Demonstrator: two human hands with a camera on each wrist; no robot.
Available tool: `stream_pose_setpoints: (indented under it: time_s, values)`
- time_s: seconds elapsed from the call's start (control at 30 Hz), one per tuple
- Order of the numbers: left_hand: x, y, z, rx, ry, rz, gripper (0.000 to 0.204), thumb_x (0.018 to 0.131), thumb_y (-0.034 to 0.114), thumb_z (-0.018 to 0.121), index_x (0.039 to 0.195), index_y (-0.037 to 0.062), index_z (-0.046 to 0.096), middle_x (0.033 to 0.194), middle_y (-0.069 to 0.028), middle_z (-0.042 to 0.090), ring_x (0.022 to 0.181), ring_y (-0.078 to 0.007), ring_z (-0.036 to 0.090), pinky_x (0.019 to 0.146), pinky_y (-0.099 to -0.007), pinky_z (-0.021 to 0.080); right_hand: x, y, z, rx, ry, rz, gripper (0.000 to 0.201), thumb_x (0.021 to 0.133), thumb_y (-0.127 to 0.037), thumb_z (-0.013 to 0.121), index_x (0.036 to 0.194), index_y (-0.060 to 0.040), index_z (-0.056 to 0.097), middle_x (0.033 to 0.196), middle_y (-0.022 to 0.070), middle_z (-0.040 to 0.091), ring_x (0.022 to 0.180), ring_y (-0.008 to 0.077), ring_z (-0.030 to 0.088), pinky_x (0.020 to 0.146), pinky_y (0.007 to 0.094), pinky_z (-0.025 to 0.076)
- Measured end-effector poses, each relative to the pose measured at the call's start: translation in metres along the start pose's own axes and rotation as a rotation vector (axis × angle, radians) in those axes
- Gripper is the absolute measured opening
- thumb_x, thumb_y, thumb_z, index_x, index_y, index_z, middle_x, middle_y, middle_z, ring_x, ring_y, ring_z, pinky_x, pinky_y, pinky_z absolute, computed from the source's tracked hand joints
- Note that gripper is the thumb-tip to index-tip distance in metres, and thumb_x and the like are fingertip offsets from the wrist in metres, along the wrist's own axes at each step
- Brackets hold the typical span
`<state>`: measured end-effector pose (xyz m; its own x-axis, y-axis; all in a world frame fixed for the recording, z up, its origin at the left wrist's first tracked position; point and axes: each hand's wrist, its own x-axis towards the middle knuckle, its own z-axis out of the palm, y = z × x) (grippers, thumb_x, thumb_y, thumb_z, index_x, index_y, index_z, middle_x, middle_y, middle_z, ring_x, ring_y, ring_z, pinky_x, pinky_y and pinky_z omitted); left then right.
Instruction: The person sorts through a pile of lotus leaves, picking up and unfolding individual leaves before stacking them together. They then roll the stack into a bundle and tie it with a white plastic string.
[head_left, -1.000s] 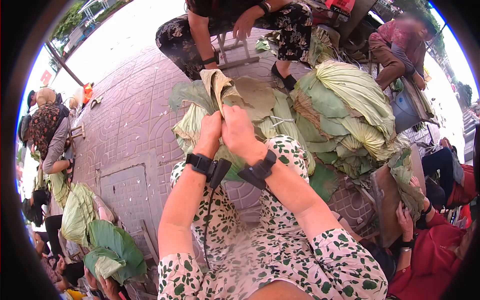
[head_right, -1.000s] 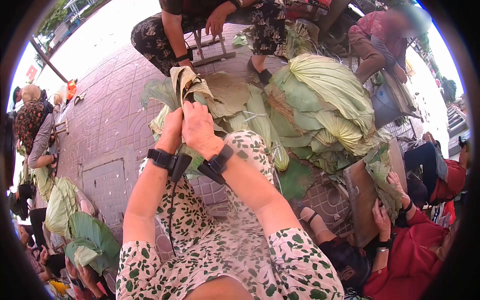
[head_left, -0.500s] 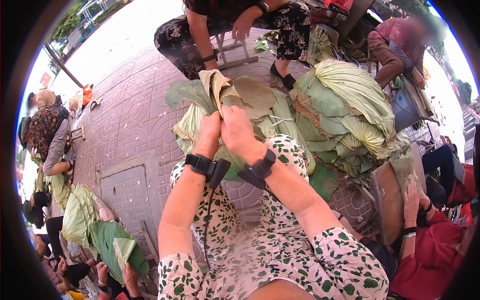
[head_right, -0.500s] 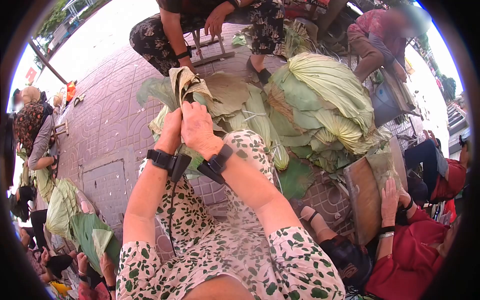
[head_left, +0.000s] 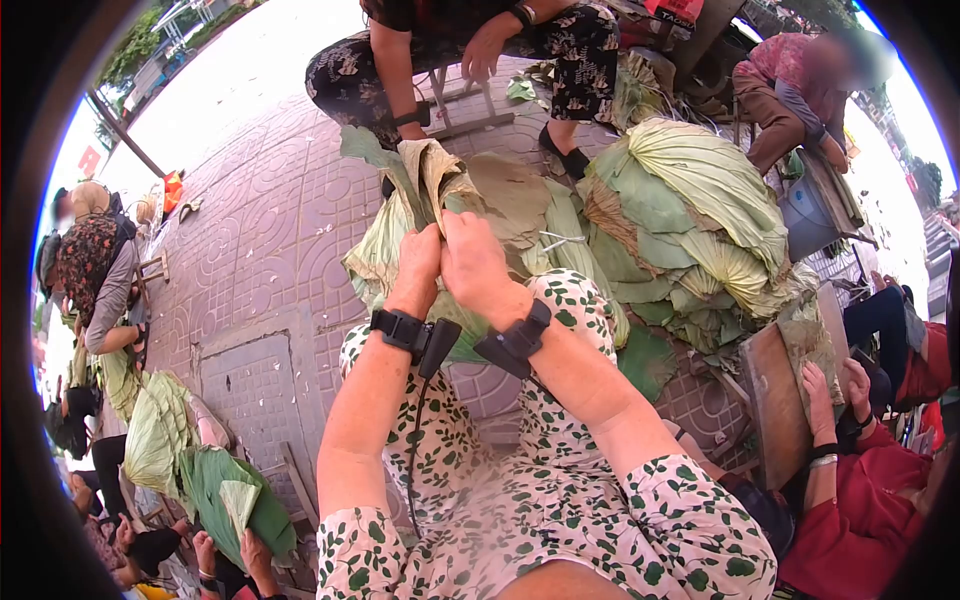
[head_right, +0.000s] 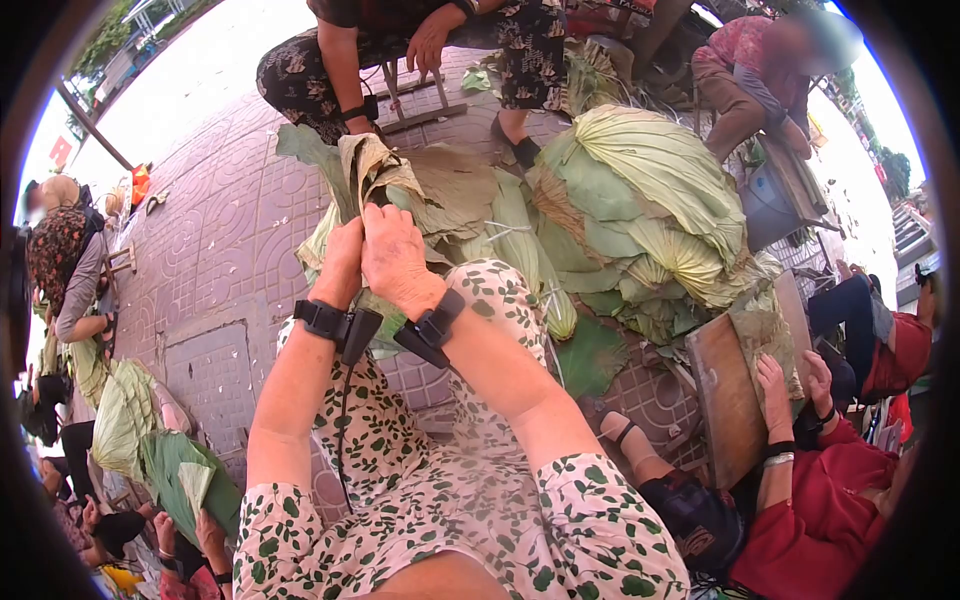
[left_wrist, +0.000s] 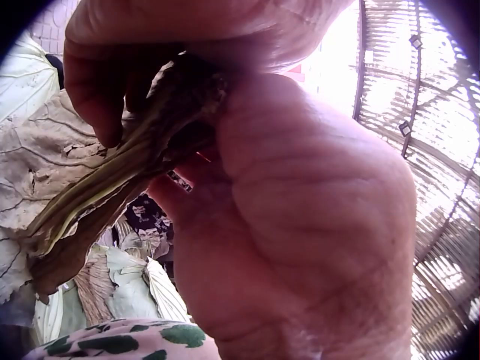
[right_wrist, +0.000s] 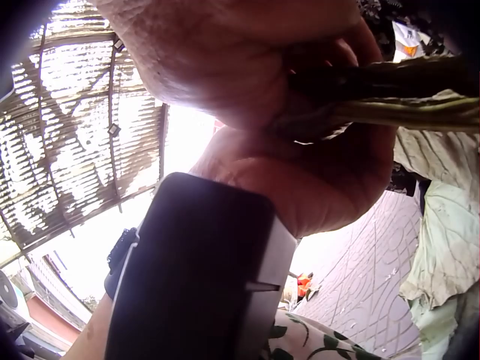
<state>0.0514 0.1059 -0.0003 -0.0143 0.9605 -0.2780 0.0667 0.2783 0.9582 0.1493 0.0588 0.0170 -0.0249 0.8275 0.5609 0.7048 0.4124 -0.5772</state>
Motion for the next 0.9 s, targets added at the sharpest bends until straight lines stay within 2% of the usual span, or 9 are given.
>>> stream_pose_setpoints:
  time_s: [0.1,0.27,0.4,0.5,0.57,0.67,0.8,0.87,0.9]
  values:
    - [0.003,-0.005,0.001,0.112,0.019,0.061,0.022,0.085,0.014,0.046,0.09,-0.0033,0.059,0.081,-0.0212,0.062,0.075,-0.028,0.061,0.06,-0.0382,0.046,0.0,0.001,0.0,0.003,-0.01,-0.003,0.036,0.076,-0.004,0.052,0.111,0.0046,0.048,0.093,0.0203,0.052,0.084,0.0381,0.049,0.071,0.0443,0.041]
    - [0.009,-0.02,-0.003,0.097,-0.017,0.286,0.012,0.075,0.003,0.055,0.086,-0.0009,0.057,0.081,-0.0231,0.06,0.08,-0.0405,0.058,0.063,-0.0436,0.046,0.0,-0.001,-0.001,-0.011,-0.024,0.026,0.037,0.076,-0.004,0.052,0.112,0.0051,0.048,0.094,0.0209,0.053,0.086,0.0384,0.05,0.073,0.044,0.042]
    - [0.014,-0.027,-0.003,0.059,-0.022,0.306,0.012,0.072,0.001,0.057,0.084,-0.0005,0.056,0.083,-0.0237,0.059,0.082,-0.0431,0.055,0.064,-0.0451,0.045,0.0,-0.001,-0.001,-0.012,-0.027,0.02,0.037,0.075,-0.004,0.052,0.111,0.0047,0.048,0.094,0.0208,0.053,0.086,0.0386,0.05,0.073,0.0445,0.042]
    - [0.007,-0.017,-0.001,0.085,-0.011,0.36,0.012,0.077,0.008,0.054,0.086,-0.0006,0.058,0.081,-0.0219,0.061,0.077,-0.0377,0.059,0.063,-0.0419,0.045,0.0,0.0,0.0,0.004,-0.019,0.015,0.037,0.075,-0.004,0.052,0.111,0.0044,0.048,0.093,0.0208,0.053,0.085,0.0389,0.05,0.072,0.0451,0.042]
    - [-0.001,0.0,0.001,-0.08,0.011,0.006,0.02,0.083,0.017,0.05,0.087,-0.0008,0.059,0.078,-0.0182,0.061,0.072,-0.0287,0.06,0.061,-0.0379,0.046,0.0,0.001,0.0,0.003,-0.018,0.018,0.037,0.075,-0.004,0.052,0.11,0.0043,0.048,0.093,0.021,0.053,0.084,0.0392,0.05,0.072,0.0453,0.042]
    - [-0.004,0.006,0.0,-0.138,-0.03,-0.059,0.03,0.08,0.02,0.05,0.097,-0.0047,0.052,0.083,-0.0136,0.056,0.073,-0.0219,0.054,0.061,-0.0355,0.044,0.001,0.001,0.0,0.009,-0.009,0.018,0.037,0.075,-0.003,0.052,0.111,0.0044,0.048,0.092,0.0209,0.053,0.084,0.0389,0.05,0.072,0.0453,0.042]
    - [0.003,-0.005,-0.002,-0.153,-0.048,-0.056,0.031,0.08,0.02,0.049,0.097,-0.005,0.052,0.083,-0.0131,0.056,0.073,-0.021,0.054,0.061,-0.0348,0.044,0.0,0.0,-0.001,0.008,-0.016,0.017,0.037,0.075,-0.003,0.052,0.111,0.0043,0.048,0.093,0.0207,0.053,0.085,0.0389,0.05,0.072,0.0451,0.042]
    - [0.006,-0.013,-0.002,0.021,-0.079,0.193,0.031,0.08,0.02,0.049,0.097,-0.005,0.052,0.083,-0.0122,0.056,0.073,-0.0201,0.054,0.06,-0.034,0.044,0.0,-0.001,-0.002,0.008,-0.017,0.012,0.038,0.075,-0.003,0.052,0.112,0.0041,0.048,0.093,0.0209,0.052,0.085,0.039,0.05,0.073,0.0448,0.041]
    - [0.007,-0.014,-0.002,0.022,-0.08,0.193,0.031,0.08,0.02,0.049,0.097,-0.005,0.052,0.083,-0.0122,0.056,0.073,-0.0201,0.054,0.06,-0.034,0.044,0.0,0.0,-0.002,0.008,-0.017,0.013,0.038,0.075,-0.003,0.052,0.112,0.0041,0.048,0.093,0.0209,0.052,0.085,0.039,0.05,0.073,0.0448,0.041]
